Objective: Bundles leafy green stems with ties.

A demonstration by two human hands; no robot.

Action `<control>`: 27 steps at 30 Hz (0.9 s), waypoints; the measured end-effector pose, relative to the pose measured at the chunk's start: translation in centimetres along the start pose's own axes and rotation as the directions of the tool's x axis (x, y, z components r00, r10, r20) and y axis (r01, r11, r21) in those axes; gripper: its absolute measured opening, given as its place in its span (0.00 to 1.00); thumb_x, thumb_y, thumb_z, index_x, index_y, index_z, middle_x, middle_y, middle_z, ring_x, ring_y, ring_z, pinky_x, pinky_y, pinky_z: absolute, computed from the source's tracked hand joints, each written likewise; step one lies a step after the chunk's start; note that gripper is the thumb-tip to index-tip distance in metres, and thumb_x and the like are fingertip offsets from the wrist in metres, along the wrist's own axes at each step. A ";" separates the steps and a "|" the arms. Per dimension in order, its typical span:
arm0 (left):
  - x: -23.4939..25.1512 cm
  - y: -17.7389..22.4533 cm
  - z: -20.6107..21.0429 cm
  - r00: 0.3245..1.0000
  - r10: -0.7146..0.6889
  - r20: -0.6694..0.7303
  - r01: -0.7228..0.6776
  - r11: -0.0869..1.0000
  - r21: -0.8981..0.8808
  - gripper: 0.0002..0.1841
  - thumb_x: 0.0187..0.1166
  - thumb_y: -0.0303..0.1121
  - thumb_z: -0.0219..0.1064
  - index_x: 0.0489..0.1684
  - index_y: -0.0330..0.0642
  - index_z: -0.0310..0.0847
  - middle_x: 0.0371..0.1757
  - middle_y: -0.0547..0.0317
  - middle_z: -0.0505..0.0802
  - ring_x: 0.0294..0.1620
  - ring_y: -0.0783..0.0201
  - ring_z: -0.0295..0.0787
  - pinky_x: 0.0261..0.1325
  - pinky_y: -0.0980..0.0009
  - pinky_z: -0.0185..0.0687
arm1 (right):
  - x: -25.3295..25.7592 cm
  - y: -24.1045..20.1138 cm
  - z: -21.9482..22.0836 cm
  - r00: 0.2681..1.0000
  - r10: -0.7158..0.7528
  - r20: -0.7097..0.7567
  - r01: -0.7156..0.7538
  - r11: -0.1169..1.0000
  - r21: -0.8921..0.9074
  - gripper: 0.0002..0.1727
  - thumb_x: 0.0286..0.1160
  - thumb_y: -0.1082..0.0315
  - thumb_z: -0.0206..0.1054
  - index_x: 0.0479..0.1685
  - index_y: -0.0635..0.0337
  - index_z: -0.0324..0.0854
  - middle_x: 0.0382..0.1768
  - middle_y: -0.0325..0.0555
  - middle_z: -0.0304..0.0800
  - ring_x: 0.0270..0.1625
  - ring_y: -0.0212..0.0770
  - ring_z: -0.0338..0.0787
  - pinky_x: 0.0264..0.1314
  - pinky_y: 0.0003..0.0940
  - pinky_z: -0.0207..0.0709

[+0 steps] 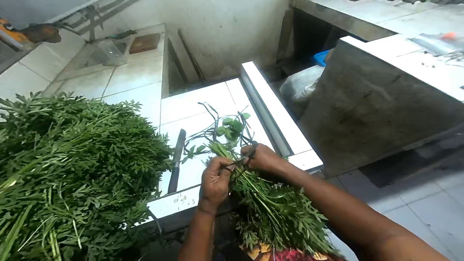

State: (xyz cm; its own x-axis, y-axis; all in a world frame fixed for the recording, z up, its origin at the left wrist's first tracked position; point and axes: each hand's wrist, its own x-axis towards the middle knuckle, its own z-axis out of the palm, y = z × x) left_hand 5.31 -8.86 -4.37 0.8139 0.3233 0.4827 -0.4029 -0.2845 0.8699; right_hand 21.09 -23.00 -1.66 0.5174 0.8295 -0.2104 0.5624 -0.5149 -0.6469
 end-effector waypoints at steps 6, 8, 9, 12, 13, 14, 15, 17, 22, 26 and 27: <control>0.5 1.0 0.3 0.972 -0.157 -0.172 0.183 0.973 0.145 0.05 0.84 0.28 0.64 0.40 0.37 0.84 0.36 0.57 0.94 0.37 0.64 0.92 0.46 0.68 0.90 | -1.0 1.1 0.4 0.991 -0.120 -0.057 0.115 0.990 -0.087 0.15 0.81 0.53 0.61 0.44 0.53 0.86 0.37 0.46 0.90 0.43 0.49 0.91 0.48 0.58 0.83; 0.5 1.1 0.5 0.968 -0.183 -0.174 0.215 0.957 0.195 0.03 0.80 0.26 0.68 0.43 0.38 0.86 0.38 0.59 0.94 0.38 0.67 0.92 0.46 0.69 0.91 | -2.2 1.4 -0.1 0.973 -0.222 -0.058 0.216 0.973 -0.085 0.17 0.86 0.54 0.60 0.51 0.57 0.86 0.44 0.49 0.90 0.49 0.48 0.91 0.57 0.54 0.83; 0.6 1.1 0.6 0.971 -0.181 -0.158 0.216 0.944 0.248 0.04 0.80 0.27 0.69 0.45 0.39 0.87 0.40 0.60 0.94 0.40 0.68 0.92 0.47 0.70 0.92 | -2.7 1.5 -0.3 0.955 -0.285 -0.087 0.278 0.957 -0.081 0.15 0.86 0.56 0.62 0.52 0.58 0.85 0.45 0.49 0.91 0.50 0.47 0.91 0.59 0.51 0.84; 0.9 1.0 0.8 0.986 -0.142 -0.082 0.164 0.867 0.471 0.07 0.81 0.31 0.66 0.49 0.44 0.89 0.45 0.64 0.94 0.47 0.72 0.92 0.54 0.70 0.91 | -3.0 1.4 0.2 0.794 -0.525 -0.306 0.486 0.851 -0.198 0.09 0.83 0.59 0.66 0.45 0.53 0.88 0.45 0.42 0.91 0.51 0.39 0.91 0.58 0.40 0.87; 1.0 1.1 0.8 0.992 -0.121 -0.047 0.127 0.830 0.543 0.08 0.82 0.33 0.64 0.49 0.46 0.89 0.45 0.65 0.94 0.49 0.71 0.91 0.57 0.68 0.90 | -2.6 1.3 0.3 0.732 -0.579 -0.357 0.520 0.815 -0.256 0.09 0.84 0.58 0.66 0.44 0.52 0.89 0.48 0.41 0.90 0.56 0.39 0.89 0.61 0.39 0.85; 1.2 1.3 0.8 0.994 -0.105 -0.009 0.089 0.798 0.596 0.09 0.82 0.33 0.63 0.49 0.47 0.90 0.46 0.65 0.94 0.52 0.70 0.90 0.60 0.66 0.87 | -2.2 1.1 0.5 0.686 -0.617 -0.387 0.543 0.787 -0.292 0.09 0.84 0.58 0.66 0.44 0.51 0.89 0.54 0.41 0.90 0.63 0.40 0.87 0.67 0.40 0.83; 1.3 1.5 0.7 0.995 -0.095 0.024 0.058 0.776 0.628 0.10 0.82 0.33 0.62 0.50 0.46 0.90 0.47 0.65 0.94 0.54 0.68 0.90 0.63 0.65 0.86 | -1.7 0.9 0.5 0.671 -0.632 -0.388 0.555 0.775 -0.303 0.09 0.84 0.58 0.67 0.44 0.51 0.88 0.61 0.40 0.89 0.71 0.41 0.83 0.73 0.43 0.80; 1.5 1.7 0.4 0.994 -0.089 0.061 0.029 0.763 0.646 0.11 0.82 0.33 0.62 0.50 0.45 0.90 0.48 0.64 0.94 0.55 0.67 0.89 0.65 0.64 0.85 | -1.1 0.7 0.5 0.713 -0.605 -0.356 0.557 0.796 -0.237 0.10 0.85 0.57 0.66 0.47 0.52 0.87 0.63 0.37 0.89 0.76 0.39 0.81 0.81 0.46 0.74; 0.9 1.0 0.4 0.999 -0.050 -0.020 0.053 0.862 0.504 0.11 0.79 0.31 0.66 0.55 0.41 0.84 0.48 0.63 0.93 0.49 0.71 0.92 0.56 0.68 0.92 | -0.5 0.3 1.2 0.860 -0.372 -0.350 0.441 0.886 0.143 0.14 0.85 0.54 0.65 0.52 0.55 0.83 0.40 0.39 0.92 0.42 0.32 0.92 0.51 0.36 0.89; 0.4 0.7 0.6 0.997 -0.014 -0.070 0.046 0.877 0.478 0.12 0.78 0.28 0.66 0.56 0.39 0.81 0.47 0.62 0.93 0.47 0.70 0.92 0.53 0.69 0.92 | -0.3 0.0 1.7 0.853 -0.317 -0.414 0.413 0.896 0.165 0.15 0.79 0.54 0.72 0.52 0.55 0.81 0.37 0.36 0.91 0.37 0.30 0.91 0.45 0.35 0.90; 0.4 0.6 0.7 0.996 -0.007 -0.084 0.047 0.875 0.481 0.12 0.77 0.28 0.66 0.55 0.38 0.81 0.46 0.62 0.93 0.46 0.71 0.92 0.53 0.69 0.92 | -0.2 0.0 1.7 0.822 -0.369 -0.433 0.448 0.889 0.093 0.13 0.79 0.56 0.71 0.51 0.55 0.85 0.39 0.36 0.93 0.40 0.30 0.92 0.49 0.34 0.90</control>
State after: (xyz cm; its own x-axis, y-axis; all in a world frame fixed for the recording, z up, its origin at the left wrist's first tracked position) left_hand 5.65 -9.53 -3.71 0.7784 0.4002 0.4836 -0.1132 -0.6683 0.7352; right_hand 19.86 -22.79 -2.85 0.4973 0.7784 0.3831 0.6718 -0.0661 -0.7378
